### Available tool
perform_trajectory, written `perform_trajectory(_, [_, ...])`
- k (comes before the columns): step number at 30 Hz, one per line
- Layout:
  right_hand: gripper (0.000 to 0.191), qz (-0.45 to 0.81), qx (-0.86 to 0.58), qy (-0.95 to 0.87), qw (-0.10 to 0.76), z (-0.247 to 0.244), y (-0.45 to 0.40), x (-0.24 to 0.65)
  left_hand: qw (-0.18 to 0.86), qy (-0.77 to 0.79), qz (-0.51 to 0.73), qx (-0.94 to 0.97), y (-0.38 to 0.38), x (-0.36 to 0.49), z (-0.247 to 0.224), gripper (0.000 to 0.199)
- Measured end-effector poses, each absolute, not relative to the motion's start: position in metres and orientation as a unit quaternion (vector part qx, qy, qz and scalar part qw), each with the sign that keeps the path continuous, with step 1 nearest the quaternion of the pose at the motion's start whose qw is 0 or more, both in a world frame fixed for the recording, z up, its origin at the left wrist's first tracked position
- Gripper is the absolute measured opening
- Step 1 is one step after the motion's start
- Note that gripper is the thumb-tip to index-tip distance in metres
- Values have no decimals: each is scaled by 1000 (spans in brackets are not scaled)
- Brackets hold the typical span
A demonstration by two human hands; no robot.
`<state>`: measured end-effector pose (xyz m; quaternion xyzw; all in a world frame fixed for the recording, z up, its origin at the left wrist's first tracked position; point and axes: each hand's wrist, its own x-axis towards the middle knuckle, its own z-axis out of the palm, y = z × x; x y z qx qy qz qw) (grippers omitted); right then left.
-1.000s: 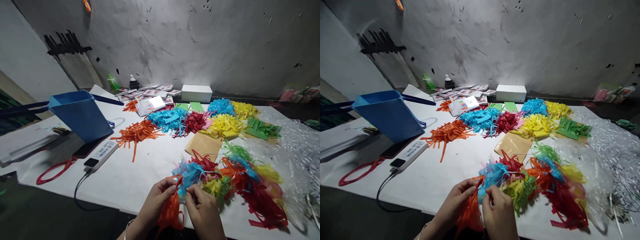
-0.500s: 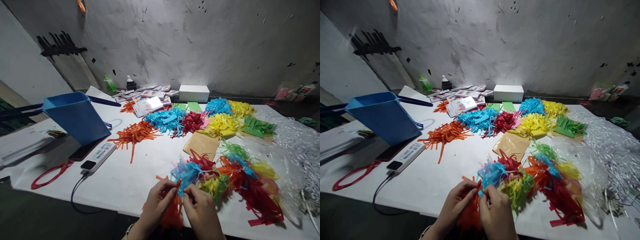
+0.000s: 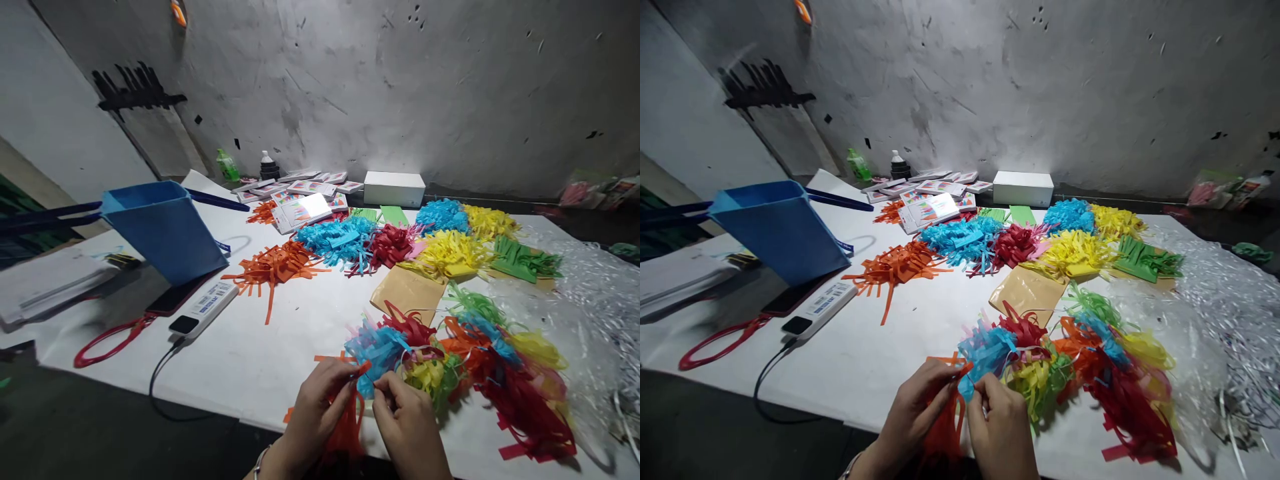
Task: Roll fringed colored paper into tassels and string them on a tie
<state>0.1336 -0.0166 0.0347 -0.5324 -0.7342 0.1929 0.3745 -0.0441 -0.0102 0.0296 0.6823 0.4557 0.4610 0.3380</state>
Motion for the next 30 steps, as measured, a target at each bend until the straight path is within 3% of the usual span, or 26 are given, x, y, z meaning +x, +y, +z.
perform_trajectory(10, [28,257,-536,-662,456,34,-28,132,370,432,468,676,-12,-47,28,20])
perform_trajectory(17, [33,338,-530,-624,463,27,-28,129,369,389,463,706,-14,-45,27,29])
perform_trajectory(21, [35,467,-523,-525,483,26,-26,124,358,377,474,710,-16,-44,23,29])
perform_trajectory(24, [53,585,-471,-447,486,25,-23,122,347,368,479,717,-16,-42,21,24])
perform_trajectory(27, [47,614,-447,-444,475,23,-21,124,385,381,478,692,-15,-40,24,15])
perform_trajectory(30, [37,555,-469,-500,471,24,-22,124,438,405,490,636,-14,-37,30,12])
